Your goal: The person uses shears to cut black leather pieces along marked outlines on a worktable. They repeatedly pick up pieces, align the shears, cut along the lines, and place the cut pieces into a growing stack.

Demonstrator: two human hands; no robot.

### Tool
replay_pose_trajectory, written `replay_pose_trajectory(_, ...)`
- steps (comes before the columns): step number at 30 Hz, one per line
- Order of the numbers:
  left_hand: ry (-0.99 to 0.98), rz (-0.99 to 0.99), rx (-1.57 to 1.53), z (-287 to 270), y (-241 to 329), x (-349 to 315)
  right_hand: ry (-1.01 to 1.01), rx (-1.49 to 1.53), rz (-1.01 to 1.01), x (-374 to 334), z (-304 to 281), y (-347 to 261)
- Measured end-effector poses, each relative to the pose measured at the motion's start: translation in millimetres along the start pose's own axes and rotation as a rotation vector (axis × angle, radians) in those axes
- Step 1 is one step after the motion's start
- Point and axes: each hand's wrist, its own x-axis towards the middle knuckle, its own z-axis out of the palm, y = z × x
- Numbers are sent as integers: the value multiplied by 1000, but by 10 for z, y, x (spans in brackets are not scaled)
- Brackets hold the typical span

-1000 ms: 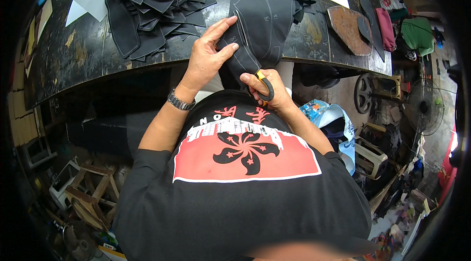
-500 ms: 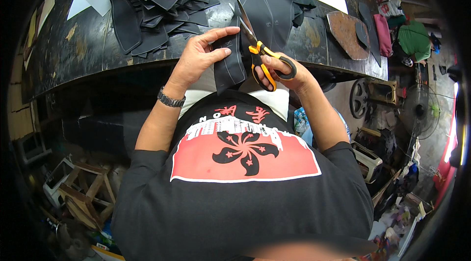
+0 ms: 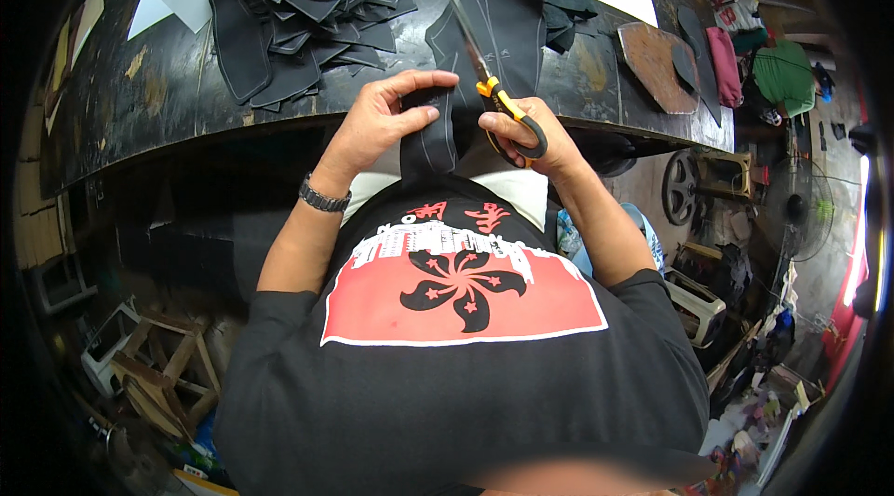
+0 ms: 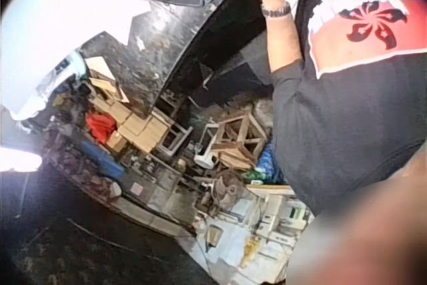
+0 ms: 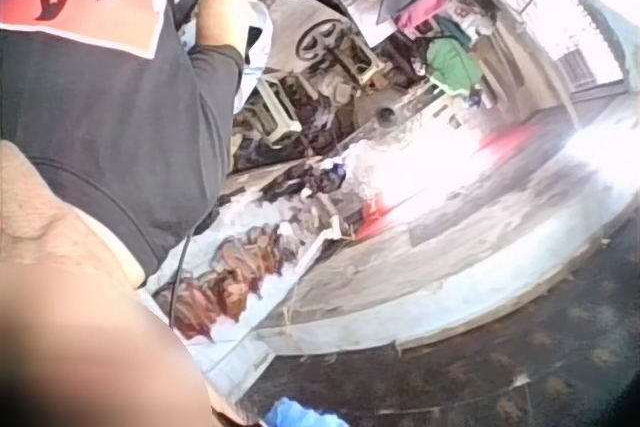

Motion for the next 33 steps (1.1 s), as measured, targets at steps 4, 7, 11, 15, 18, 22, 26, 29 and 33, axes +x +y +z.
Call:
replay_pose_trajectory(4, -230, 74, 250, 97, 23, -2, 85, 171, -100, -78, 66, 113)
replay_pose_trajectory(7, -398, 80, 356, 202, 48, 27, 87, 117, -200, -143, 110, 187)
replay_pose_trajectory(11, -397, 92, 436, 315, 121, 37, 102, 231, -227, -270, 173, 257)
replay_pose_trajectory(15, 102, 524, 865, 510, 232, -1, 337, 498, -379, -313, 251, 243)
replay_pose_trajectory(18, 4, 224, 470, 647, 356, -99, 509, 612, -551, -329, 302, 158)
replay_pose_trajectory(22, -332, 38, 529, 821, 371, -203, 601, 583, -719, -395, 382, 51)
replay_pose_trajectory(26, -300, 298, 182, 1017, 131, -171, 557, 603, -755, -480, 504, 77)
replay_pose_trajectory(29, -165, 329, -150, 1022, 13, -84, 494, 638, -782, -469, 516, 110)
replay_pose_trajectory(33, 120, 312, -313, 981, -13, 64, 390, 611, -720, -421, 462, 151)
